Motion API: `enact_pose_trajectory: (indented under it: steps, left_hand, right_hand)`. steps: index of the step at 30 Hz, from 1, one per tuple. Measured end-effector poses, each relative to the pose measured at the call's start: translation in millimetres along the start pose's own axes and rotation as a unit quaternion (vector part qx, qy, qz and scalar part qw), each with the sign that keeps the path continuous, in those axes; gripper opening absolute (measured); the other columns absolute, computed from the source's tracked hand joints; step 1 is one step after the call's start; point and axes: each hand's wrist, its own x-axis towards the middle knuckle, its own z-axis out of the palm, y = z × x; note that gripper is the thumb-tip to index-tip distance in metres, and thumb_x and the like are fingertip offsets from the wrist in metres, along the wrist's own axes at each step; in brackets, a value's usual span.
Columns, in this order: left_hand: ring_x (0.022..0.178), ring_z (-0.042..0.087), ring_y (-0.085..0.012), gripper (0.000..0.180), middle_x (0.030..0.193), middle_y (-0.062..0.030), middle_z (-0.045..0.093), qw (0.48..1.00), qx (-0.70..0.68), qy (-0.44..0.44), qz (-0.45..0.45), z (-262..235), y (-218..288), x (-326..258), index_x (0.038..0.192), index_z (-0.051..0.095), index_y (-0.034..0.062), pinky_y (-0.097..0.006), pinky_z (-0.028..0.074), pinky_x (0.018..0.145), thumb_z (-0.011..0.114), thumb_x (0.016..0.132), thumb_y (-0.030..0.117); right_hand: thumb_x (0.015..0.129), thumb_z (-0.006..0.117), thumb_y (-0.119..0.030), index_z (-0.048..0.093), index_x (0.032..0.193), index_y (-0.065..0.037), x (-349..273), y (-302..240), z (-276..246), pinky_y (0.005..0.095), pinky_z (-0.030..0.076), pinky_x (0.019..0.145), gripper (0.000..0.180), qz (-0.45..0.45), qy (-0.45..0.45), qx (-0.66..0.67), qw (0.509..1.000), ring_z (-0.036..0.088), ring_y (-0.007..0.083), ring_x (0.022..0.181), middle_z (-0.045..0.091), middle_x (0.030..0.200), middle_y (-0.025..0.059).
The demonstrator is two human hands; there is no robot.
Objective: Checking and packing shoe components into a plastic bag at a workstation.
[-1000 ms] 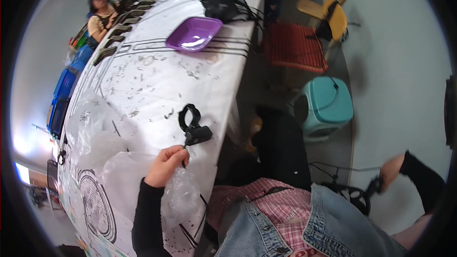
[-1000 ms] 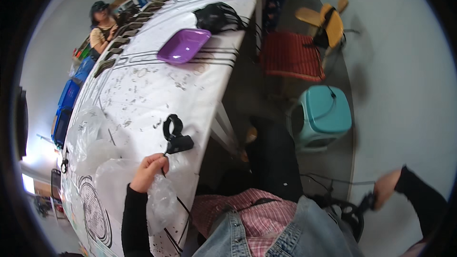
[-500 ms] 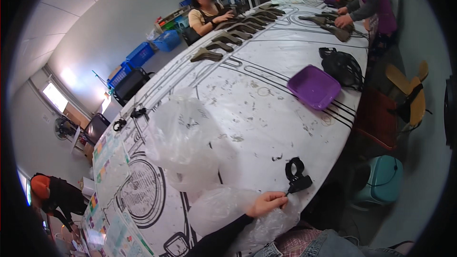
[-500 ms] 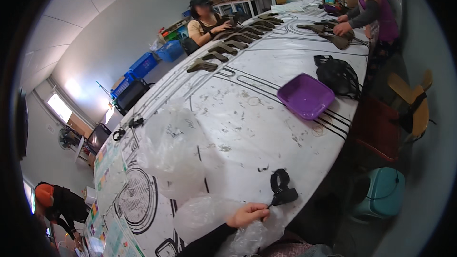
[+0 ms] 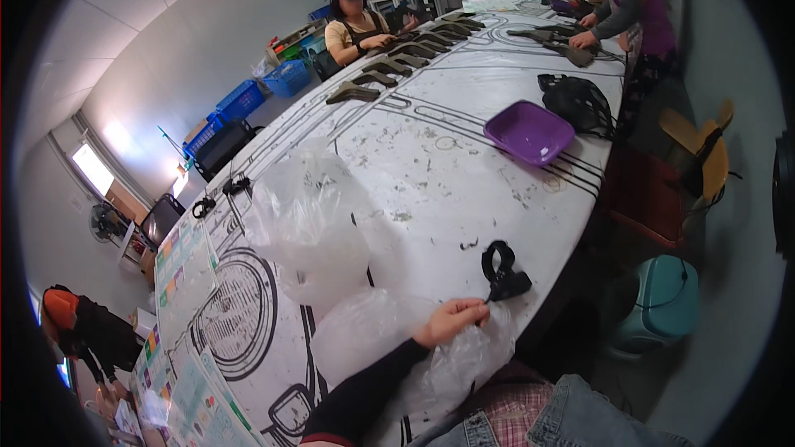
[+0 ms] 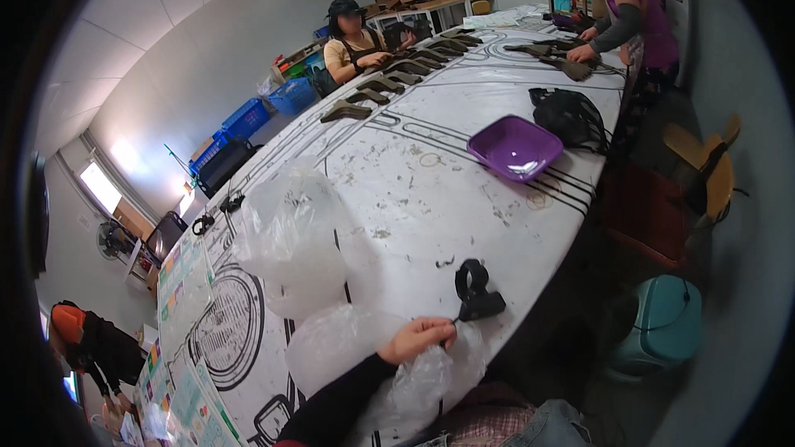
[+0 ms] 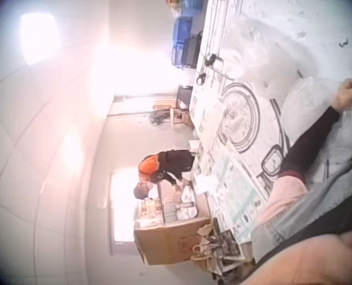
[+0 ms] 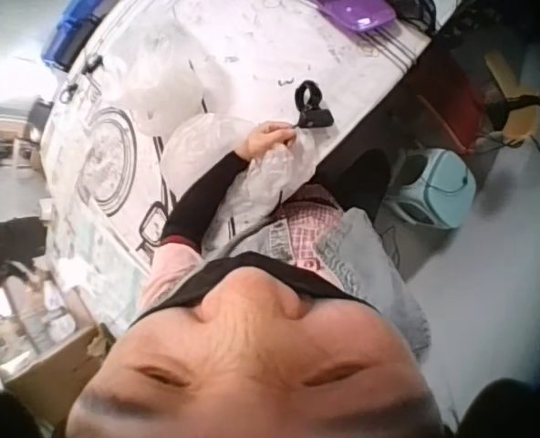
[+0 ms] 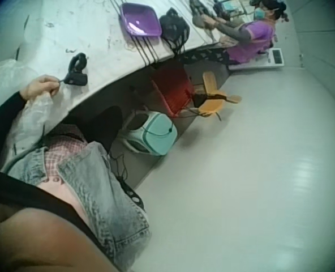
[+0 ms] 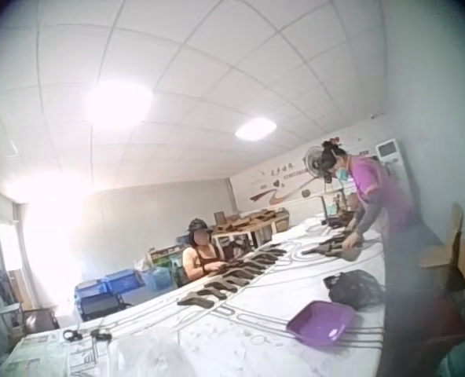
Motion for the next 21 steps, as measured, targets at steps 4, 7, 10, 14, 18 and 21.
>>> enact_pose_trajectory:
  steps: [4, 7, 10, 14, 18, 21]
  left_hand:
    - [0.078, 0.046, -0.0064, 0.028, 0.078, 0.0029, 0.052, 1.000, 0.012, 0.005, -0.016, -5.9, -1.6, 1.5, 0.080, 0.056, 0.0050, -0.022, 0.037, 0.076, 0.045, 0.098, 0.024]
    - [0.078, 0.047, -0.0072, 0.028, 0.079, 0.0024, 0.053, 1.000, 0.014, 0.012, -0.019, -6.3, -4.0, 2.2, 0.081, 0.057, 0.0047, -0.023, 0.037, 0.077, 0.044, 0.098, 0.024]
    - [0.079, 0.047, -0.0074, 0.029, 0.080, 0.0019, 0.053, 0.999, 0.021, 0.018, -0.017, 0.0, 0.5, -2.8, 0.082, 0.057, 0.0045, -0.023, 0.037, 0.077, 0.044, 0.098, 0.025]
    - [0.078, 0.046, -0.0060, 0.029, 0.080, 0.0026, 0.053, 0.999, 0.029, 0.002, 0.026, -4.5, -7.6, -2.1, 0.082, 0.058, 0.0050, -0.021, 0.037, 0.074, 0.045, 0.098, 0.025]
    - [0.076, 0.046, -0.0047, 0.028, 0.079, 0.0036, 0.053, 1.000, 0.003, 0.003, 0.018, -3.9, -6.4, -2.7, 0.083, 0.059, 0.0052, -0.020, 0.037, 0.071, 0.046, 0.098, 0.025]
    - [0.077, 0.046, -0.0067, 0.028, 0.080, 0.0021, 0.053, 0.999, 0.020, -0.017, 0.019, 1.2, 0.4, 5.8, 0.082, 0.058, 0.0043, -0.022, 0.037, 0.074, 0.044, 0.098, 0.024]
  right_hand:
    - [0.089, 0.052, -0.027, 0.064, 0.100, -0.005, -19.9, -10.2, 24.2, 0.0344, 0.048, 0.074, 0.027, -0.053, 0.085, -0.085, 0.991, 0.058, 0.0179, 0.081, 0.065, 0.095, 0.0044]
    - [0.088, 0.054, -0.028, 0.065, 0.099, -0.004, -25.7, -23.8, 42.1, 0.0341, 0.048, 0.074, 0.028, -0.100, 0.151, -0.143, 0.973, 0.059, 0.0175, 0.079, 0.066, 0.093, 0.0045]
    - [0.088, 0.056, -0.029, 0.067, 0.097, -0.004, -31.9, -27.5, 63.2, 0.0339, 0.049, 0.073, 0.028, -0.146, 0.228, -0.197, 0.942, 0.060, 0.0171, 0.078, 0.067, 0.091, 0.0046]
    - [0.087, 0.055, -0.027, 0.067, 0.088, -0.005, -18.9, -4.6, 90.6, 0.0335, 0.049, 0.070, 0.025, -0.223, 0.175, -0.213, 0.935, 0.061, 0.0192, 0.074, 0.065, 0.085, 0.0072]
    - [0.087, 0.052, -0.022, 0.066, 0.072, -0.007, -3.7, 54.8, 130.1, 0.0329, 0.049, 0.064, 0.025, -0.361, -0.007, -0.231, 0.903, 0.061, 0.0237, 0.067, 0.062, 0.073, 0.0124]
    - [0.081, 0.056, -0.032, 0.068, 0.099, -0.008, -172.3, 11.9, 96.5, 0.0415, 0.052, 0.072, 0.032, -0.003, 0.363, -0.218, 0.906, 0.065, 0.0294, 0.083, 0.067, 0.086, 0.0170]
